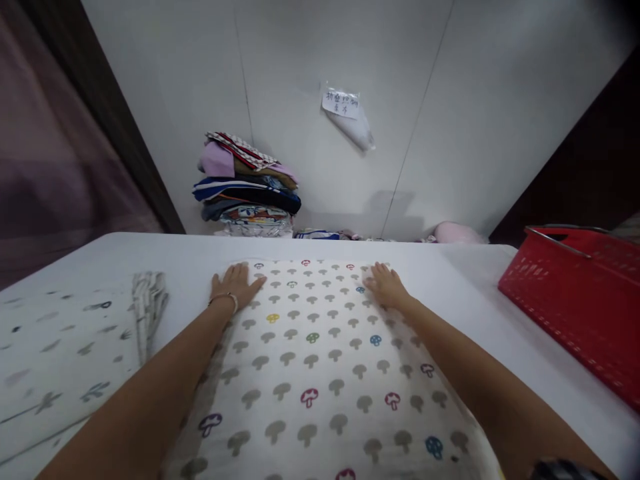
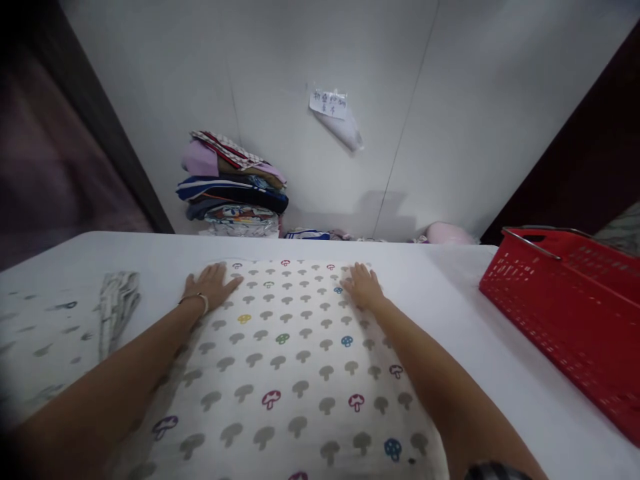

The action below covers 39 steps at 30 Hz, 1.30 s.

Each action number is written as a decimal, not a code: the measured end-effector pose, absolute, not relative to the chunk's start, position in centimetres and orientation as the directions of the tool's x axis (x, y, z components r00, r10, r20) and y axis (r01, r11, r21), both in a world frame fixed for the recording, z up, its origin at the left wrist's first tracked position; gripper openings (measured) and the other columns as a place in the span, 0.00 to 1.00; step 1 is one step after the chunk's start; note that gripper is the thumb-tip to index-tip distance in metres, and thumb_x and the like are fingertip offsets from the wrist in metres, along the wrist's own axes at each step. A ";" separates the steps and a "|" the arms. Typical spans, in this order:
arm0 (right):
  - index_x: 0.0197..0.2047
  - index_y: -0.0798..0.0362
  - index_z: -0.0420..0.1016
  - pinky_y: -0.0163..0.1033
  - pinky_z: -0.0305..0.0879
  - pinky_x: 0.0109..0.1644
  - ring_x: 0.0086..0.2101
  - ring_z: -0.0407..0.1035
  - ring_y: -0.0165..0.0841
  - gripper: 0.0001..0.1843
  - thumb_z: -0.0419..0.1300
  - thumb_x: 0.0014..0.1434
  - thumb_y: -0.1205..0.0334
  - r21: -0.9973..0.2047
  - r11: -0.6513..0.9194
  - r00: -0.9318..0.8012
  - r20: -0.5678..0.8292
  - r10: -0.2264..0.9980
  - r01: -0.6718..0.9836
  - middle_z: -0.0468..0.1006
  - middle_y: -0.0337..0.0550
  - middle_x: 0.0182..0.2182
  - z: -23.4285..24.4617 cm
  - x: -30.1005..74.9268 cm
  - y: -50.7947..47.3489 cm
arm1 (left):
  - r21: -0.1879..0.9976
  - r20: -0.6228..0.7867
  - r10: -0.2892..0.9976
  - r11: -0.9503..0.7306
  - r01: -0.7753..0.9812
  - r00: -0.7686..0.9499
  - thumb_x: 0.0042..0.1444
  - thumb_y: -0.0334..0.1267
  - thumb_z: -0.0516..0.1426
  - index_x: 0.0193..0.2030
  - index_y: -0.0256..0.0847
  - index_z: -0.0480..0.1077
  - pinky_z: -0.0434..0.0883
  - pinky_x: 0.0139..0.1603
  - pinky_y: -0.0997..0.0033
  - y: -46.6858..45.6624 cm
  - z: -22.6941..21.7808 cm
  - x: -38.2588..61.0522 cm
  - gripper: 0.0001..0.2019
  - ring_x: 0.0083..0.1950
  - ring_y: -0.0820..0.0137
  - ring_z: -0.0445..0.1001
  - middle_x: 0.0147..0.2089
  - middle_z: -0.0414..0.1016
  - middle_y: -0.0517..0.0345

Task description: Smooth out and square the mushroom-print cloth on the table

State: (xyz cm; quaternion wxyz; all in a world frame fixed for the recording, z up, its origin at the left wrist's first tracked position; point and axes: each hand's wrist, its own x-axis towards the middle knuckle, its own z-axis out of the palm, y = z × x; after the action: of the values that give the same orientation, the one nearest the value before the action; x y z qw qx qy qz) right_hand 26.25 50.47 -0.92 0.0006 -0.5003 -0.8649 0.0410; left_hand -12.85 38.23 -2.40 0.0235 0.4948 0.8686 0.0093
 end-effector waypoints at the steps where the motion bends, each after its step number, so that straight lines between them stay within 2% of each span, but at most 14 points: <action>1: 0.68 0.59 0.43 0.50 0.32 0.65 0.65 0.31 0.40 0.40 0.32 0.62 0.39 -0.101 0.515 -0.521 -0.034 0.853 0.851 0.38 0.50 0.67 -0.7 25.1 51.0 | 0.040 -0.029 0.861 0.509 0.860 -0.508 0.54 0.62 0.36 0.68 0.37 0.44 0.42 0.65 0.42 38.2 -2.5 -12.9 0.41 0.70 0.54 0.38 0.71 0.39 0.49; 5: 0.68 0.51 0.41 0.50 0.31 0.65 0.65 0.29 0.39 0.39 0.31 0.61 0.37 -0.187 0.599 -0.618 -0.067 0.783 0.779 0.35 0.44 0.68 -1.0 21.7 52.4 | 0.049 -0.031 0.868 0.497 0.866 -0.496 0.54 0.62 0.36 0.68 0.38 0.44 0.42 0.65 0.41 38.2 -2.6 -13.1 0.40 0.70 0.54 0.38 0.71 0.39 0.50; 10: 0.68 0.51 0.45 0.55 0.31 0.64 0.65 0.32 0.43 0.41 0.32 0.60 0.35 -0.162 0.554 -0.576 -0.165 0.801 0.817 0.39 0.46 0.67 -2.0 20.8 53.2 | 0.075 -0.044 0.864 0.503 0.861 -0.502 0.54 0.62 0.40 0.67 0.47 0.49 0.43 0.63 0.38 38.1 -2.4 -12.9 0.37 0.70 0.51 0.38 0.71 0.40 0.54; 13: 0.68 0.52 0.44 0.58 0.29 0.64 0.65 0.29 0.44 0.42 0.31 0.59 0.34 -0.138 0.565 -0.581 -0.146 0.801 0.814 0.36 0.47 0.68 -1.5 19.2 52.8 | 0.070 -0.056 0.864 0.504 0.861 -0.501 0.55 0.62 0.40 0.67 0.47 0.50 0.42 0.63 0.37 38.0 -2.1 -12.6 0.36 0.70 0.51 0.39 0.71 0.39 0.53; 17: 0.68 0.52 0.39 0.56 0.25 0.64 0.65 0.25 0.41 0.43 0.29 0.59 0.34 -0.164 0.715 -0.731 -0.074 0.678 0.680 0.32 0.44 0.68 -0.9 14.3 51.4 | 0.064 -0.083 0.864 0.501 0.863 -0.496 0.55 0.62 0.38 0.67 0.47 0.48 0.40 0.63 0.37 37.9 -2.0 -12.5 0.37 0.70 0.53 0.37 0.71 0.37 0.53; 19: 0.68 0.52 0.39 0.55 0.26 0.64 0.65 0.26 0.40 0.43 0.29 0.59 0.34 -0.187 0.762 -0.783 -0.082 0.616 0.620 0.33 0.43 0.68 -1.1 11.8 50.8 | 0.062 -0.089 0.864 0.501 0.863 -0.495 0.55 0.62 0.37 0.67 0.48 0.47 0.40 0.63 0.38 37.9 -2.1 -12.6 0.36 0.70 0.54 0.37 0.71 0.36 0.54; 21: 0.68 0.52 0.39 0.56 0.27 0.64 0.65 0.28 0.41 0.42 0.30 0.60 0.35 -0.203 0.762 -0.788 -0.119 0.605 0.615 0.35 0.43 0.68 -1.4 10.2 50.6 | 0.062 -0.085 0.861 0.507 0.860 -0.501 0.54 0.62 0.38 0.67 0.49 0.48 0.40 0.63 0.38 37.9 -2.2 -12.7 0.36 0.70 0.53 0.37 0.71 0.37 0.54; 25: 0.68 0.52 0.41 0.56 0.31 0.64 0.65 0.31 0.41 0.41 0.32 0.60 0.36 -0.234 0.734 -0.771 -0.171 0.614 0.637 0.36 0.45 0.68 -1.0 9.6 50.5 | 0.068 -0.067 0.865 0.502 0.862 -0.498 0.54 0.62 0.39 0.67 0.49 0.49 0.41 0.63 0.39 38.0 -2.5 -12.9 0.36 0.70 0.53 0.38 0.71 0.38 0.55; 28: 0.68 0.53 0.41 0.55 0.29 0.64 0.65 0.29 0.41 0.41 0.29 0.60 0.36 -0.219 0.737 -0.767 -0.119 0.631 0.640 0.35 0.44 0.68 -0.2 11.9 50.1 | 0.085 -0.052 0.868 0.497 0.864 -0.494 0.54 0.62 0.40 0.66 0.49 0.50 0.42 0.63 0.38 38.0 -2.5 -12.9 0.35 0.70 0.53 0.39 0.71 0.38 0.54; 31: 0.68 0.53 0.42 0.55 0.26 0.65 0.65 0.28 0.41 0.41 0.28 0.61 0.37 -0.122 0.698 -0.707 -0.070 0.703 0.706 0.37 0.44 0.68 -0.5 17.1 49.9 | 0.095 -0.061 0.867 0.498 0.862 -0.495 0.55 0.61 0.40 0.67 0.49 0.49 0.41 0.63 0.38 38.0 -2.4 -12.7 0.35 0.70 0.53 0.39 0.71 0.38 0.54; 34: 0.67 0.54 0.46 0.57 0.28 0.64 0.65 0.33 0.44 0.39 0.32 0.62 0.38 -0.002 0.564 -0.564 -0.043 0.825 0.826 0.45 0.49 0.66 -2.3 23.1 50.4 | 0.094 -0.073 0.866 0.501 0.861 -0.496 0.55 0.61 0.39 0.67 0.48 0.49 0.41 0.63 0.39 37.9 -2.3 -12.5 0.36 0.70 0.53 0.37 0.71 0.37 0.54; 36: 0.67 0.51 0.47 0.57 0.34 0.64 0.65 0.36 0.43 0.38 0.32 0.61 0.38 -0.008 0.500 -0.500 -0.035 0.865 0.866 0.45 0.47 0.67 -3.6 26.0 51.2 | 0.096 -0.074 0.865 0.501 0.860 -0.496 0.54 0.62 0.39 0.67 0.48 0.49 0.41 0.64 0.39 37.9 -2.4 -12.6 0.36 0.70 0.53 0.37 0.71 0.37 0.54; 39: 0.67 0.48 0.47 0.57 0.35 0.64 0.65 0.37 0.41 0.38 0.32 0.61 0.37 -0.053 0.488 -0.490 -0.037 0.871 0.871 0.43 0.43 0.67 -4.3 27.3 52.1 | 0.100 -0.079 0.867 0.498 0.861 -0.492 0.54 0.62 0.38 0.67 0.48 0.48 0.40 0.64 0.40 37.9 -2.4 -12.7 0.37 0.70 0.54 0.36 0.71 0.36 0.54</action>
State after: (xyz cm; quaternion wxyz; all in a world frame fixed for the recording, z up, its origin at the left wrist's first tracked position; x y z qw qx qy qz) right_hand 27.32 52.09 -4.30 -0.0025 -0.5049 -0.8626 0.0321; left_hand -12.75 37.94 -2.44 0.0593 0.5003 0.8635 0.0235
